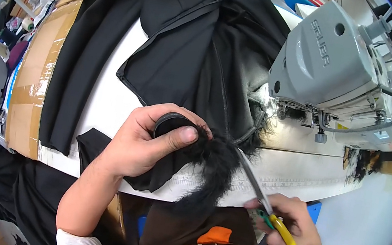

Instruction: Sewing a black fur trim onto a black fabric garment using an industrial sewing machine.

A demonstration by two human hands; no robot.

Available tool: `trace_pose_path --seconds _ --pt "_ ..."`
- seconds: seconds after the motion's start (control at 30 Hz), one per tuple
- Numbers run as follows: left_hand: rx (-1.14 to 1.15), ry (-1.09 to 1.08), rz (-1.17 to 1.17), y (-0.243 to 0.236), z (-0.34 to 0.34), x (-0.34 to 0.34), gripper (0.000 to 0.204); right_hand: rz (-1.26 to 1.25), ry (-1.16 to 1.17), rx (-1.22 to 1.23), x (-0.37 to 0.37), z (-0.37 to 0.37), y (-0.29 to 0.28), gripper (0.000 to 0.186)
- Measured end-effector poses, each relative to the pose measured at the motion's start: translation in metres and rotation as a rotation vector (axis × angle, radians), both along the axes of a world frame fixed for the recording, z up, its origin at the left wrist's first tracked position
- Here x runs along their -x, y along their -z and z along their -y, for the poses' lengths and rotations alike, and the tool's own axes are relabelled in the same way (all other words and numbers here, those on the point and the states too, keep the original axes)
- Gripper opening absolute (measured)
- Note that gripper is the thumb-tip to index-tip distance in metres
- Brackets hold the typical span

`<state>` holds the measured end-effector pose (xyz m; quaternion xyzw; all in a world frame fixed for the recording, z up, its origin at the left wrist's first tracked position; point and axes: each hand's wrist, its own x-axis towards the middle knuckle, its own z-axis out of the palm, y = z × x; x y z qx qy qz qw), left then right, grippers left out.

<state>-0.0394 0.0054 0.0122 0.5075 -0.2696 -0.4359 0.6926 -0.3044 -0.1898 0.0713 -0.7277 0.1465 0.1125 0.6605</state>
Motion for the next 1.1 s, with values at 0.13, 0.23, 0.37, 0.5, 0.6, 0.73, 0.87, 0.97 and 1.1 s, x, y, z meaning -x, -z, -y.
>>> trace_pose_path --seconds 0.13,0.23,0.37,0.5,0.6,0.73,0.87,0.97,1.1 --pt "-0.038 0.015 0.000 -0.006 0.002 0.001 0.012 0.047 -0.116 -0.029 -0.023 -0.003 0.005 0.048" --pt "0.018 0.016 0.036 0.001 0.003 0.001 0.012 0.086 -0.094 -0.112 -0.027 -0.007 0.008 0.045" --pt "0.024 0.014 0.041 0.001 0.002 0.001 0.011 0.072 -0.130 -0.091 -0.028 -0.003 0.007 0.045" --pt "0.003 0.016 0.031 0.001 0.002 0.000 0.013 0.026 -0.083 -0.134 -0.027 -0.005 0.011 0.045" --pt "-0.007 0.014 0.039 0.000 0.002 -0.001 0.015 0.043 -0.091 -0.126 -0.029 -0.003 0.009 0.044" --pt "-0.014 0.009 0.055 -0.003 0.001 -0.001 0.018 0.025 -0.093 -0.114 -0.030 -0.004 0.006 0.044" --pt "-0.008 0.008 0.038 0.003 0.003 -0.001 0.018 -0.033 -0.081 -0.104 -0.030 0.000 0.008 0.044" --pt "-0.012 0.015 0.035 0.002 0.000 0.001 0.017 0.018 -0.010 -0.088 -0.031 -0.006 0.006 0.045" --pt "0.014 0.006 0.061 0.005 0.000 0.001 0.014 -0.061 -0.052 -0.060 -0.035 0.000 -0.007 0.046"
